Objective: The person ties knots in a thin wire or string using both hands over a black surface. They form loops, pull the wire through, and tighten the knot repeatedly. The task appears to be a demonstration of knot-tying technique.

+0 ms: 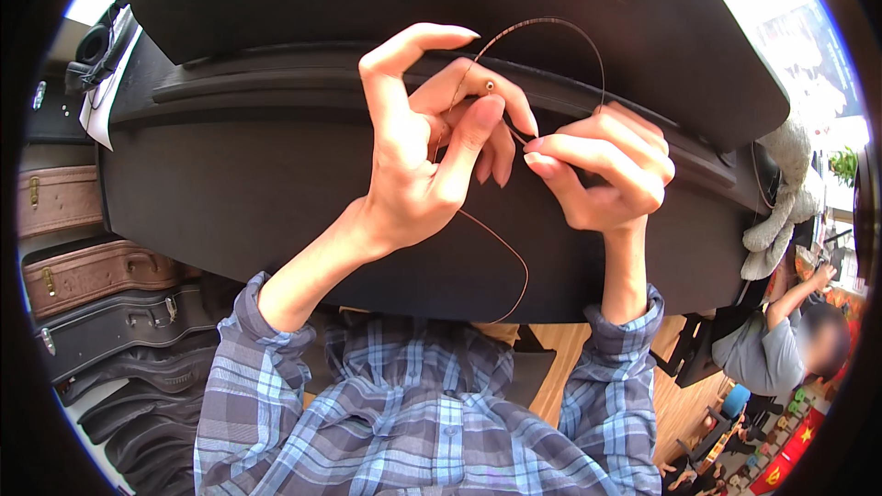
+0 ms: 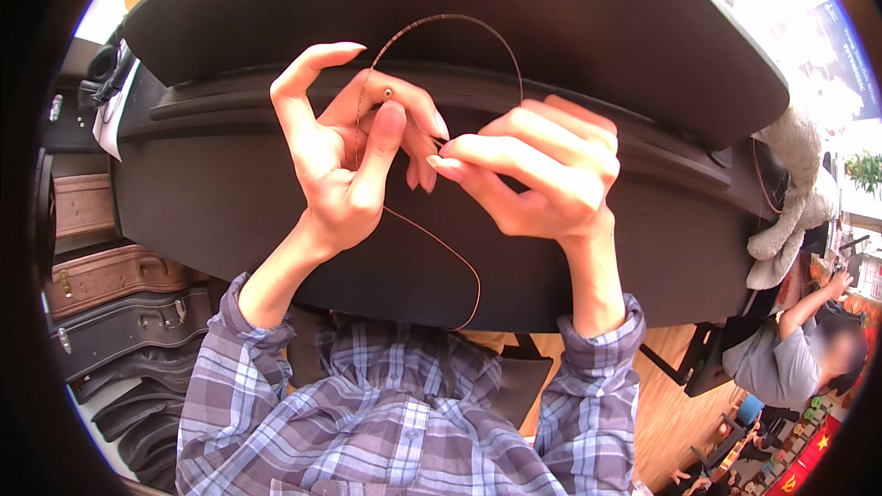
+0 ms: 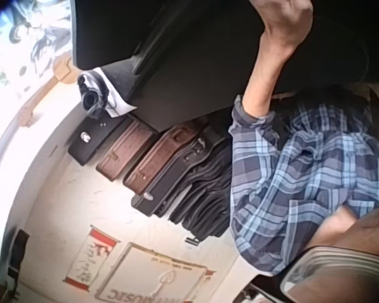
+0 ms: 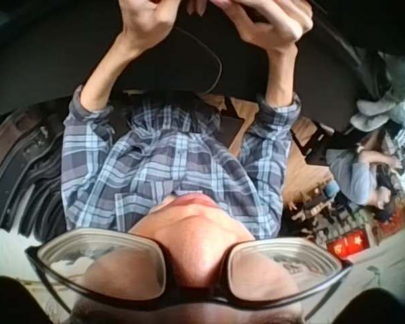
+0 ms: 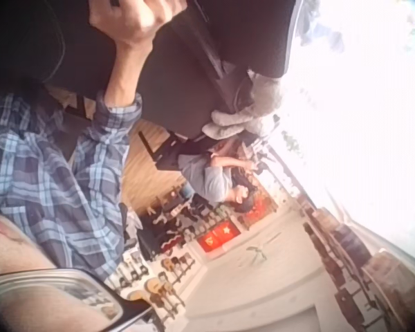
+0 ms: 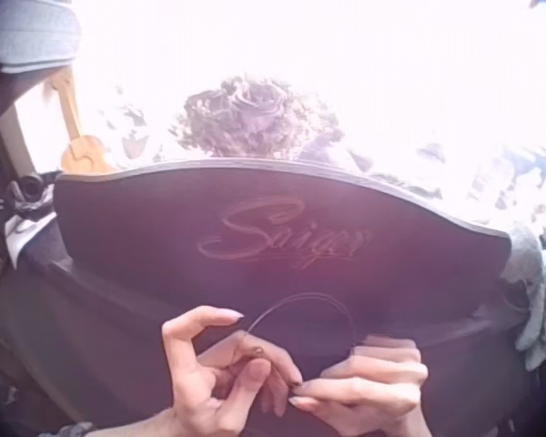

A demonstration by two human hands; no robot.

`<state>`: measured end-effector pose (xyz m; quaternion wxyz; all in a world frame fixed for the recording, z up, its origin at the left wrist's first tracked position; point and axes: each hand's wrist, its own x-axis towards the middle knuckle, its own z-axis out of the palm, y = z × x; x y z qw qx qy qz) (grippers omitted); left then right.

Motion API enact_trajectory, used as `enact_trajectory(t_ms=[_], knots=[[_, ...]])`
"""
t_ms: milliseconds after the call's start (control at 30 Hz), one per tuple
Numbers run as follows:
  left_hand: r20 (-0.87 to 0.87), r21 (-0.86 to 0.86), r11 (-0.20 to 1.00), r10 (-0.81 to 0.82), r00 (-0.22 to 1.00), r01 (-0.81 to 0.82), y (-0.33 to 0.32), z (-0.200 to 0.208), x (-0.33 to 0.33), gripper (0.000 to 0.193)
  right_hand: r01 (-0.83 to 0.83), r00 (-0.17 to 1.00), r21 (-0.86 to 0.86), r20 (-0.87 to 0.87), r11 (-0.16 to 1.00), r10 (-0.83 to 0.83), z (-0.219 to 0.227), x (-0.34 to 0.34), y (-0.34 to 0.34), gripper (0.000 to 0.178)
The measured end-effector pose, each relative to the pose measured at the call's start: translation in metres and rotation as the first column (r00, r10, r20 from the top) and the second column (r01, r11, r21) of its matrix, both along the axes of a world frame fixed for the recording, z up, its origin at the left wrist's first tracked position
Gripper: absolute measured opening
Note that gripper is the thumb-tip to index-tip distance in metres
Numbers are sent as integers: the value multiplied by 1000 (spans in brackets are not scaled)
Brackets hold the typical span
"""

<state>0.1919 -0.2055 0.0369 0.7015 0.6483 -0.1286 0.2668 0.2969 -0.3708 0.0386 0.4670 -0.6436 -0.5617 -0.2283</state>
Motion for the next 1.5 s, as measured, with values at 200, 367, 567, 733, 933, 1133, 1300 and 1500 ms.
enact_trajectory(t_ms=[200,367,567,733,933,1133,1300,1500], knots=[[-132,-257,961,-137,982,100,3,8,0,31,-4,1000,40,-2,999,4,2,-2,-1,16],[-215,-17,998,-64,975,62,2,8,-2,13,200,973,309,-176,930,-151,0,5,4,23],[-293,-8,995,-99,951,101,1,11,-3,25,151,968,75,-213,986,-132,0,0,2,6],[-196,-162,983,-116,974,84,4,11,2,34,181,968,-3,-178,984,-178,2,-2,2,4],[-118,19,998,-64,991,66,5,11,2,44,278,942,-30,-188,960,-278,6,-5,3,7],[-37,189,974,134,990,-125,2,5,2,16,326,924,-29,-204,945,-324,8,-6,6,6],[-35,276,955,122,992,-108,5,4,5,15,328,923,-32,-199,944,-328,9,-6,6,5],[-302,142,984,-59,951,106,11,14,-2,16,303,932,-48,-192,952,-307,9,-5,4,6]])
